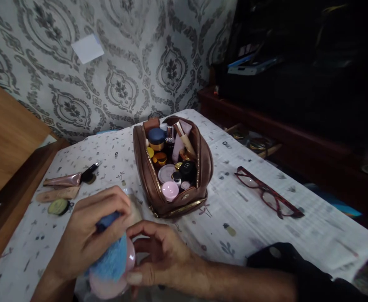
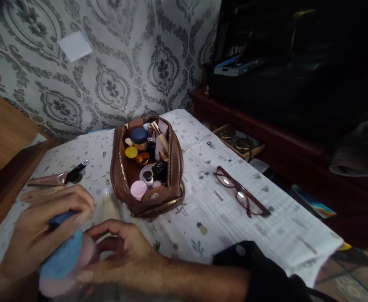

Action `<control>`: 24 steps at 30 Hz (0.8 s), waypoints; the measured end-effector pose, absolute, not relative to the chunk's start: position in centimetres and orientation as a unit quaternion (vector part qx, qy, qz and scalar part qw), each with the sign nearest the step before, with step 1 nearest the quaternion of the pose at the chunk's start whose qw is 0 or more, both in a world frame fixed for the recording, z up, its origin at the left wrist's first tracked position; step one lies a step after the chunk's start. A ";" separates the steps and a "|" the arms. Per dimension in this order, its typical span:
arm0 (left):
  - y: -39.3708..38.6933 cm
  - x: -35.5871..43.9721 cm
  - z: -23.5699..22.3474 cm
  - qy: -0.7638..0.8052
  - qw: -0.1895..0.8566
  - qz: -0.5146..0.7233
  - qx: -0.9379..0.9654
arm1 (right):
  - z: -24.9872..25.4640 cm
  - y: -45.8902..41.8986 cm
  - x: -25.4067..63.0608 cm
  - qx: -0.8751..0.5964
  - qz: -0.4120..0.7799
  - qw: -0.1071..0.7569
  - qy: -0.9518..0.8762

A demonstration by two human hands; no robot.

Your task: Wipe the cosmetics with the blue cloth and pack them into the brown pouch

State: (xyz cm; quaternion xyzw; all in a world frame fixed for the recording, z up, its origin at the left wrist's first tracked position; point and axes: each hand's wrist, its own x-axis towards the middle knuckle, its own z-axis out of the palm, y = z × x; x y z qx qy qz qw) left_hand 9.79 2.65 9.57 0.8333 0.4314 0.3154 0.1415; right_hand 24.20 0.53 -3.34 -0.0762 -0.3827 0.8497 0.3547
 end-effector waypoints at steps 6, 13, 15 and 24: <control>2.9 10.4 8.8 0.490 0.144 0.360 0.781 | -3.3 0.5 24.1 -0.119 0.820 0.364 -0.426; 1.4 10.5 8.4 0.464 0.206 0.459 0.729 | -1.1 0.6 26.0 -0.084 0.735 0.403 -0.539; 1.4 10.9 8.1 0.462 0.219 0.488 0.708 | -0.9 0.6 26.3 -0.076 0.727 0.415 -0.542; -0.4 13.8 5.8 0.449 0.207 0.585 0.643 | 0.9 0.1 28.8 -0.151 0.536 0.543 -0.629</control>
